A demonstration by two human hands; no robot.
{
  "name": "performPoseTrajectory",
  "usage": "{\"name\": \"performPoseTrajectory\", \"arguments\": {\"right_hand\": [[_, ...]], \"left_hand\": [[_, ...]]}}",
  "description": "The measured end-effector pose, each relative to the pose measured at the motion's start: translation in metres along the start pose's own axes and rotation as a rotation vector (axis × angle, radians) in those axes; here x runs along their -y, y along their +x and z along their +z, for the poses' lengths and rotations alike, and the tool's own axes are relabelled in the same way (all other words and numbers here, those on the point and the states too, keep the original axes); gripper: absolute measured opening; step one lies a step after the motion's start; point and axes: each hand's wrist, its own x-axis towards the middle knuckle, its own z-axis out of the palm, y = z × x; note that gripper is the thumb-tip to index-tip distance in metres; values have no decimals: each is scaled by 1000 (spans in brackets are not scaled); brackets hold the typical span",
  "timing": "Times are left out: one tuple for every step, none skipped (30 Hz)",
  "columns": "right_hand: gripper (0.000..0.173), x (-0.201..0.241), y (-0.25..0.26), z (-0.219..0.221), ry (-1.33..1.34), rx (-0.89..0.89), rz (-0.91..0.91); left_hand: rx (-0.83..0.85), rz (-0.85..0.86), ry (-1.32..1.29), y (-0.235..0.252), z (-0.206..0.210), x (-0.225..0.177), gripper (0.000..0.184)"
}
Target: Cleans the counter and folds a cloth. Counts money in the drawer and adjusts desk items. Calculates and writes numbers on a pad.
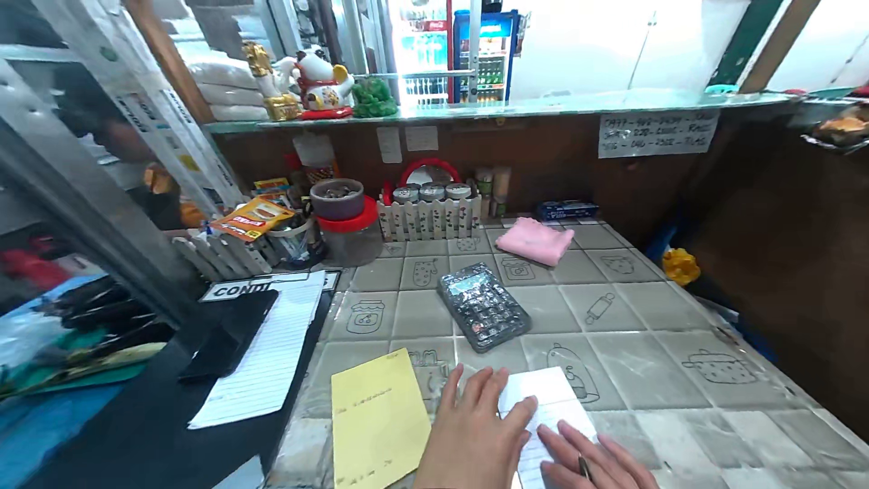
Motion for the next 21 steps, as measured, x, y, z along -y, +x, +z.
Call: {"name": "performPoseTrajectory", "arguments": {"right_hand": [[28, -2, 3, 0, -19, 40, 10], [29, -5, 5, -2, -14, 66, 13], [29, -8, 5, -3, -1, 86, 13], [31, -11, 3, -4, 14, 97, 7], [31, -13, 2, -4, 22, 98, 2], [32, -14, 0, -3, 21, 93, -2], [32, -16, 0, -1, 17, 85, -4], [32, -16, 0, 1, 3, 71, -3], [31, -16, 2, 3, -16, 55, 4], [29, -15, 5, 5, -39, 39, 12], [28, -13, 7, 7, -62, 27, 20], [28, -12, 8, 8, -81, 19, 27], [27, -10, 10, 8, -94, 15, 32], [28, -10, 10, 8, -95, 18, 36], [28, -11, 10, 8, -89, 22, 37], [29, -11, 10, 8, -79, 27, 38], [29, -11, 10, 9, -73, 26, 41], [28, -11, 10, 9, -71, 20, 41], [28, -11, 10, 9, -73, 18, 39], [29, -11, 10, 8, -74, 20, 33], [29, -11, 9, 8, -77, 17, 22]], "left_hand": [[-4, -23, 21, -4, -6, 3, 36], [-2, -74, 32, -10, -14, 6, 38], [5, -153, 38, -20, -21, 10, 42], [18, -255, 42, -33, -28, 14, 47], [35, -358, 44, -45, -33, 20, 54], [36, -439, 50, -57, -35, 29, 63], [32, -492, 42, -66, -35, 38, 74], [42, -514, 39, -69, -35, 48, 83], [63, -514, 39, -67, -36, 57, 88], [85, -504, 39, -61, -36, 66, 91], [103, -499, 32, -51, -36, 76, 92], [113, -501, 28, -37, -37, 84, 93], [136, -511, 3, -19, -42, 87, 95], [116, -492, -23, 3, -46, 86, 93], [76, -442, -52, 26, -46, 81, 87], [34, -364, -94, 49, -43, 73, 78], [2, -264, -134, 71, -36, 64, 68], [-1, -166, -160, 92, -27, 57, 59], [22, -85, -152, 110, -18, 51, 54], [76, -44, -124, 124, -10, 48, 51], [135, -34, -94, 135, -3, 47, 51]]}}
